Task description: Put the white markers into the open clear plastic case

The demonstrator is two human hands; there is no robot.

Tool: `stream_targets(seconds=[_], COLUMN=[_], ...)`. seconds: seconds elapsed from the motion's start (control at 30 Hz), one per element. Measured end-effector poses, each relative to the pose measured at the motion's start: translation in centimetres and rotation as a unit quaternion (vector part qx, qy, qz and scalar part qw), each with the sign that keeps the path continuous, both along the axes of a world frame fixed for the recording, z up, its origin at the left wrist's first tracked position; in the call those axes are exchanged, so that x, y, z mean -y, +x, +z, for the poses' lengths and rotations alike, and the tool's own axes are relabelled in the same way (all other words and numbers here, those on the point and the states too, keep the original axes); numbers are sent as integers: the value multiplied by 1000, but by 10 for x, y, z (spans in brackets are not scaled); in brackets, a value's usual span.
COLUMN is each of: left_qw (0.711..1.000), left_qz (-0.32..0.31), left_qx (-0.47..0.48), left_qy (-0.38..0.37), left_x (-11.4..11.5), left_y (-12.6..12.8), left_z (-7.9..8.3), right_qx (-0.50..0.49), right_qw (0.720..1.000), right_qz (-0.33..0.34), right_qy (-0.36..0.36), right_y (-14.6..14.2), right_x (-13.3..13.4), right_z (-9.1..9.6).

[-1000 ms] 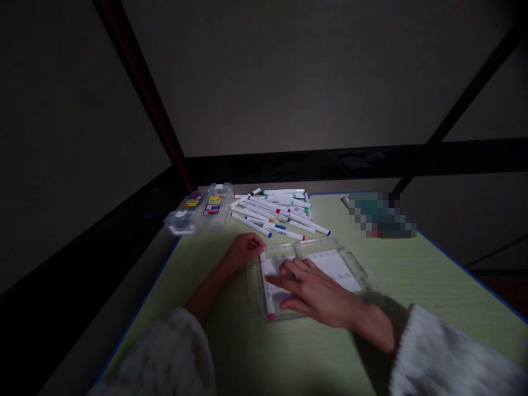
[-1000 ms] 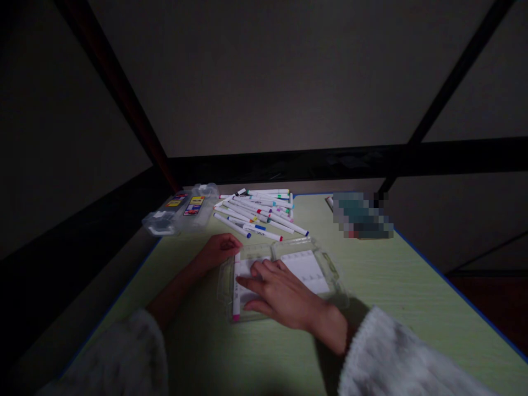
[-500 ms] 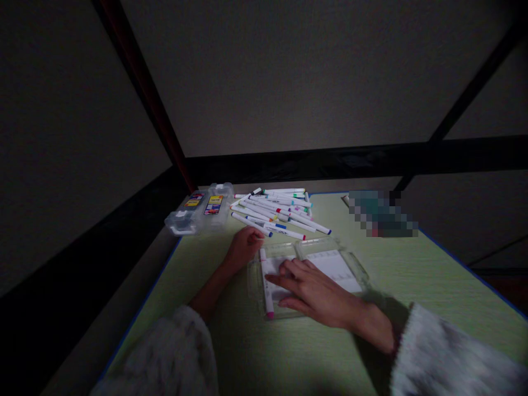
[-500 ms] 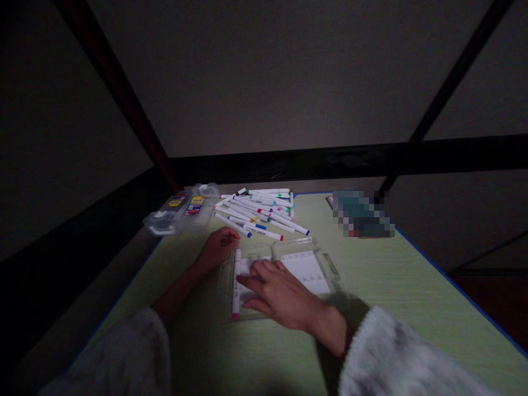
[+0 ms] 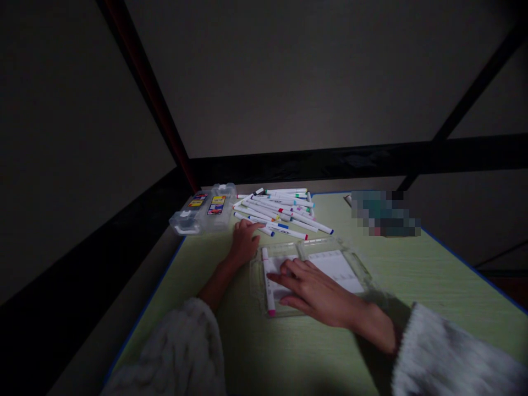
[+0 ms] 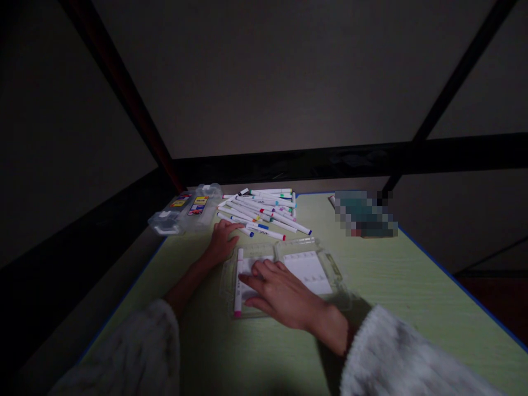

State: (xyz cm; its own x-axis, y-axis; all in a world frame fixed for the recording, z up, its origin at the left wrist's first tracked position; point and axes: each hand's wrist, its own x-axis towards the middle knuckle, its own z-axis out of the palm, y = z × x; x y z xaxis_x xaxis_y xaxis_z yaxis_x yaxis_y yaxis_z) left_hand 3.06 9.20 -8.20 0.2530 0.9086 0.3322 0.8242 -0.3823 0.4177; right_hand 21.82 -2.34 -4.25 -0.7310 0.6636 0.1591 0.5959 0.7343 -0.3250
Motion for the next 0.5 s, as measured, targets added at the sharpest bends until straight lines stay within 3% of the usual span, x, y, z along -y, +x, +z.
stream_targets(seconds=[0.5], left_qw=[998], left_qz=[9], left_qx=[-56], left_qy=[3], left_x=[5], left_y=[0], left_z=[4], right_qx=[0], right_qw=[1000], right_qz=[-7], right_qy=[13], right_y=[0], right_x=[0], right_z=[-2])
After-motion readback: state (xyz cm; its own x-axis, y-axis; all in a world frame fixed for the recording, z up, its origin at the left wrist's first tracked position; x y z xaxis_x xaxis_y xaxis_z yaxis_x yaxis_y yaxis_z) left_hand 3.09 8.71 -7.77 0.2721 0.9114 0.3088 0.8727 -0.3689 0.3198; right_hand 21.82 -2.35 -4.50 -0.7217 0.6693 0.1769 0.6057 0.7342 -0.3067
